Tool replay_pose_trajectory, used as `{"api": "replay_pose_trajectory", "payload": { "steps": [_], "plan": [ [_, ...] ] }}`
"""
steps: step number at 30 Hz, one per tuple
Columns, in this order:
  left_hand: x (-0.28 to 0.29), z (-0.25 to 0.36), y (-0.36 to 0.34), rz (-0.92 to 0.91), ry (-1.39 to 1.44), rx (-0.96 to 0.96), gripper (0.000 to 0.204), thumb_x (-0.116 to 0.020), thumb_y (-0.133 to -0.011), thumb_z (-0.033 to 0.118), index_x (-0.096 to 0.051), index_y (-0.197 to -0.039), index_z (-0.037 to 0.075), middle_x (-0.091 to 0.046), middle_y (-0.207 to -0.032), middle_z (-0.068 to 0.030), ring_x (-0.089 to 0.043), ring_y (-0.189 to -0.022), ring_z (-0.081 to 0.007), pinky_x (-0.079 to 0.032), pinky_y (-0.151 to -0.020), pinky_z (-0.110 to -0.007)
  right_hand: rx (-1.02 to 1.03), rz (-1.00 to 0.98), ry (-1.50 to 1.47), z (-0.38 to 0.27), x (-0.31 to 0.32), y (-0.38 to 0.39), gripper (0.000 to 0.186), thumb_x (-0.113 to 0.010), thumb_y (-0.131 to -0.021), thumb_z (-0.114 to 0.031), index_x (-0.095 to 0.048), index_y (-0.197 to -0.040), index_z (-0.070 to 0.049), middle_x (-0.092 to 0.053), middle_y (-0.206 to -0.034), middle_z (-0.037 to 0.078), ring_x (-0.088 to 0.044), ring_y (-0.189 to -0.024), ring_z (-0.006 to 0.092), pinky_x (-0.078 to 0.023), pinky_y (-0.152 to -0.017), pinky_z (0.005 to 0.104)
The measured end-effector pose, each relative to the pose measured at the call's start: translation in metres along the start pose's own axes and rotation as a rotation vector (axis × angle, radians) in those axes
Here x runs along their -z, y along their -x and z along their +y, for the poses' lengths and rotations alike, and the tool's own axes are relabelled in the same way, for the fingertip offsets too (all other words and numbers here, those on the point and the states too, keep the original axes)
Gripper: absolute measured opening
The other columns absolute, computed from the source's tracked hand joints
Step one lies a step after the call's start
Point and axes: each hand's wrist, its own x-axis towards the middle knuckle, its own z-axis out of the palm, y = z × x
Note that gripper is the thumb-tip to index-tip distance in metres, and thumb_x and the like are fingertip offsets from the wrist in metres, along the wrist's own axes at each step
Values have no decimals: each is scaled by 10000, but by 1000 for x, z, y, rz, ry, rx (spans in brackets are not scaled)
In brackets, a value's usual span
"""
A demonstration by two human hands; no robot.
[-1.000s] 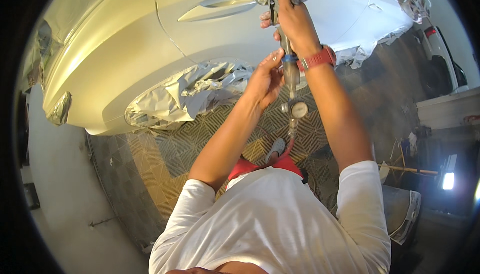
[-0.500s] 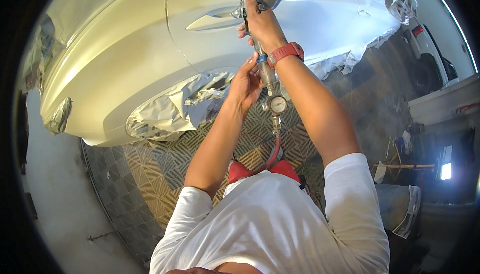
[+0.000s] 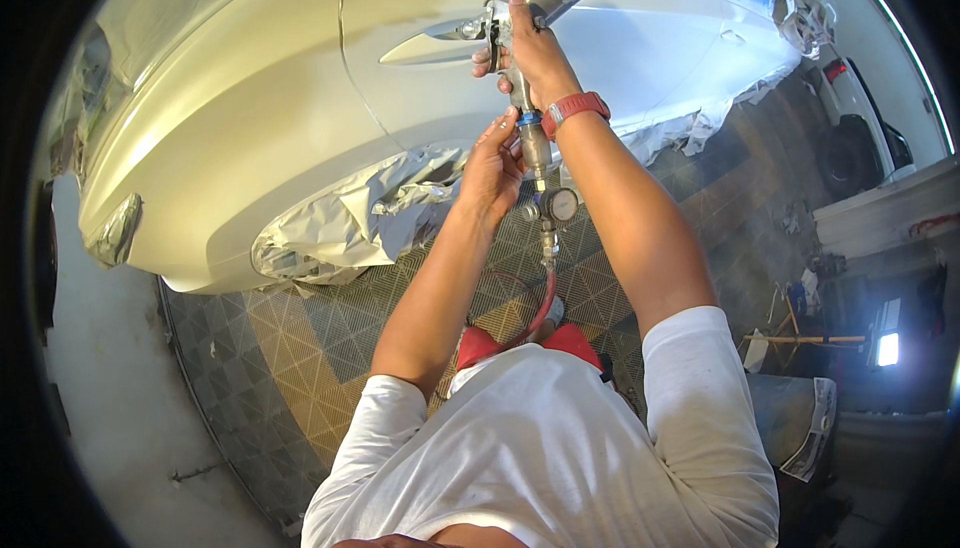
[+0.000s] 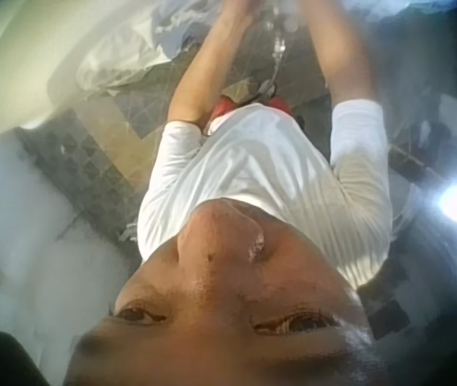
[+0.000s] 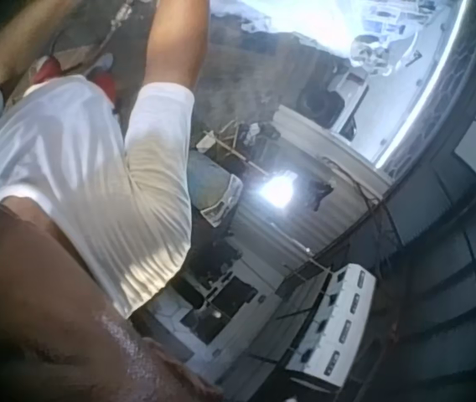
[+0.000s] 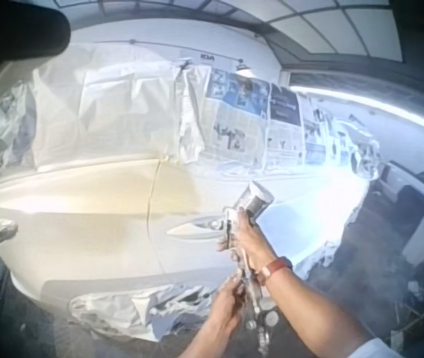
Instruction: The person uses a spray gun to apply white paint to the side and rear of a white car. The vehicle is partially masked with newspaper and plastic sheeting. The person moves around the car, spraying the door, rear quarter panel, and bumper area in smooth, overlapping strokes.
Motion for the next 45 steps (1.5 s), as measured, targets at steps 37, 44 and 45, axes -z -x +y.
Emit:
{"api": "replay_pose_trajectory", "payload": {
  "steps": [37,44,45],
  "plan": [
    [384,-121,434,756,-1477,430,518,-357,-1100,471,-596,-1110,10,-657,-997,-274,-626,-958,-493,-470,-834,-556,199,574,-212,51,-19,16,664,-381,-1071,-594,-575,-1109,40,-699,-810,163,-708,-617,238,-470,-366,295],
    [367,-118,411,809,-1506,388,466,-404,-1092,430,-628,-1132,23,-669,-979,-264,-644,-932,-457,-484,-823,-515,108,433,-171,36,-20,-9,651,-368,-1063,-611,-538,-1086,17,-684,-762,156,-680,-576,233,-452,-389,316],
    [365,-118,411,791,-1546,399,465,-411,-1087,430,-633,-1138,24,-672,-987,-267,-645,-945,-459,-484,-830,-516,98,346,-168,31,-22,-6,666,-341,-1066,-618,-543,-1095,16,-695,-770,167,-696,-589,257,-452,-402,321]
  ]
}}
